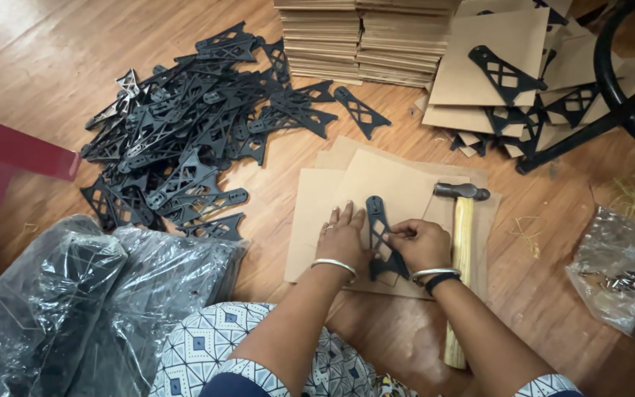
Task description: The person sits on the floor assembling decorative hanging pieces. They place a black Eiffel-tower-shaped cutout on a cardboard backing, position small nails, and hammer the nails to attach the cutout, then set the finished piece aside and take the next cutout and backing.
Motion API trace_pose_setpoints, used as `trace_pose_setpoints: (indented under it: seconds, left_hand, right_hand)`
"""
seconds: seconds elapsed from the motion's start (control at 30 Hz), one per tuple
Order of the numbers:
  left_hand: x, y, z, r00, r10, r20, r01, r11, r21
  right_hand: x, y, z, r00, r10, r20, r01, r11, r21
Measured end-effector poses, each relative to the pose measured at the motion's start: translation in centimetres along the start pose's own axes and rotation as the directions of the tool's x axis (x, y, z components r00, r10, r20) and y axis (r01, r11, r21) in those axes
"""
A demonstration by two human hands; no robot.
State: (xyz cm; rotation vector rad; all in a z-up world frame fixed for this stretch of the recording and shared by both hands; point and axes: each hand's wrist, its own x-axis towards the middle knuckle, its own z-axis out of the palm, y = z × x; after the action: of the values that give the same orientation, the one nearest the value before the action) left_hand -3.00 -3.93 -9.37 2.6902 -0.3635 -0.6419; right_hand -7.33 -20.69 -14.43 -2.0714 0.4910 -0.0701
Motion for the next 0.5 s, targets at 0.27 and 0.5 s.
trace_pose_setpoints:
  seconds: [0.27,0.5]
  left_hand:
    - [0.57,-0.53,0.55,1.0,0.029,-0.005,-0.029,0.999,0.015]
    - [0.62,-0.57,0.57,1.0,0.026,-0.004,-0.026,1.0,-0.007]
  right_hand:
    - [-0.17,-0.6,-0.17,0.999,0.041,0.015,-0.041,0.999,-0.005]
    - [-0.06,-0.61,-0.28,0.998,0.042,0.038,-0.043,0.999,0.024]
